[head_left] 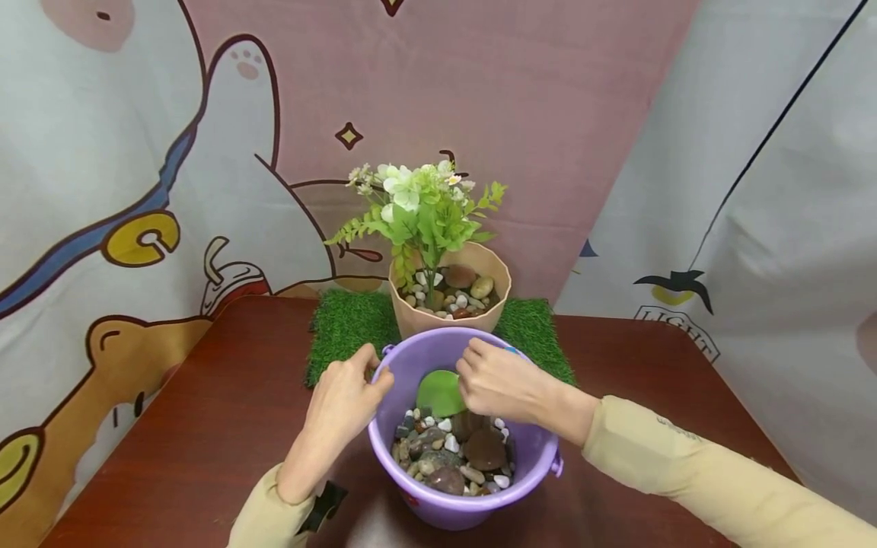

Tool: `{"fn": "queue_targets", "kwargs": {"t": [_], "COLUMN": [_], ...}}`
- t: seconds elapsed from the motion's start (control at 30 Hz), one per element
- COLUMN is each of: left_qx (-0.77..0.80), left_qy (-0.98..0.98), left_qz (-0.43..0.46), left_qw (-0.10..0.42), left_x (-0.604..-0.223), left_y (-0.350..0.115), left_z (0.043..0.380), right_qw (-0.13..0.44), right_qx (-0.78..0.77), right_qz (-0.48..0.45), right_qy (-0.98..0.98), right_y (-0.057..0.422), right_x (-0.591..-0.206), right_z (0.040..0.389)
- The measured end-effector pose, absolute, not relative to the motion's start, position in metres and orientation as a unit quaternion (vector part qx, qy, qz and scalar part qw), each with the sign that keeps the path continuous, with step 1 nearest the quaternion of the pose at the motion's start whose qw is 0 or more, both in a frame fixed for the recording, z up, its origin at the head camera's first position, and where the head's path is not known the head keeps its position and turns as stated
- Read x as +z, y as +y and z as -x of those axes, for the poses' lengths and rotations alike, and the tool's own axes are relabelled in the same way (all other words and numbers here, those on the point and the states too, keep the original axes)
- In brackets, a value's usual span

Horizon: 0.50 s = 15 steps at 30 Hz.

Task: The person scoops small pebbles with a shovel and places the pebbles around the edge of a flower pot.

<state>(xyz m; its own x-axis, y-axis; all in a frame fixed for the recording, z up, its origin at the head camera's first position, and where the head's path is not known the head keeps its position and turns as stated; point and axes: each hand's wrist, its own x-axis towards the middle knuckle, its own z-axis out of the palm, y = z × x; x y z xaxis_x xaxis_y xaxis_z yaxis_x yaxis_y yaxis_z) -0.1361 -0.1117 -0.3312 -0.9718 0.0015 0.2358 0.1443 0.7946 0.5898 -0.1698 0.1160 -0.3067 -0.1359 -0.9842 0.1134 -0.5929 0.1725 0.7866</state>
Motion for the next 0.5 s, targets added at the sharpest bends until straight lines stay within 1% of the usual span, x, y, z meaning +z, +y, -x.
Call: {"fn": "queue_targets", "kwargs": {"t": [0.13, 0.37, 0.5], "left_qx": [-0.319, -0.317, -0.316], "left_qy": [-0.941, -0.941, -0.942], "left_qz": [0.038, 0.038, 0.038], "left_qw": [0.107, 0.112, 0.111], "left_x": [-0.3307, -0.3302, -0.3308], "left_y": [-0.1117, -0.1110, -0.1107], "left_z": [0.1363, 0.1360, 0.1361], "right_qw": [0.299, 0.301, 0.288], "right_qx": [-0.257, -0.258, -0.249], "right_qz": [-0.555, -0.527, -0.522], "right_qy": [-0.733, -0.752, -0.763], "right_y": [0.1194, 0.1171, 0.1188], "right_x": [-0.3120, -0.3145, -0.3160], "right_z": [0.1759, 0.1757, 0.1762]}}
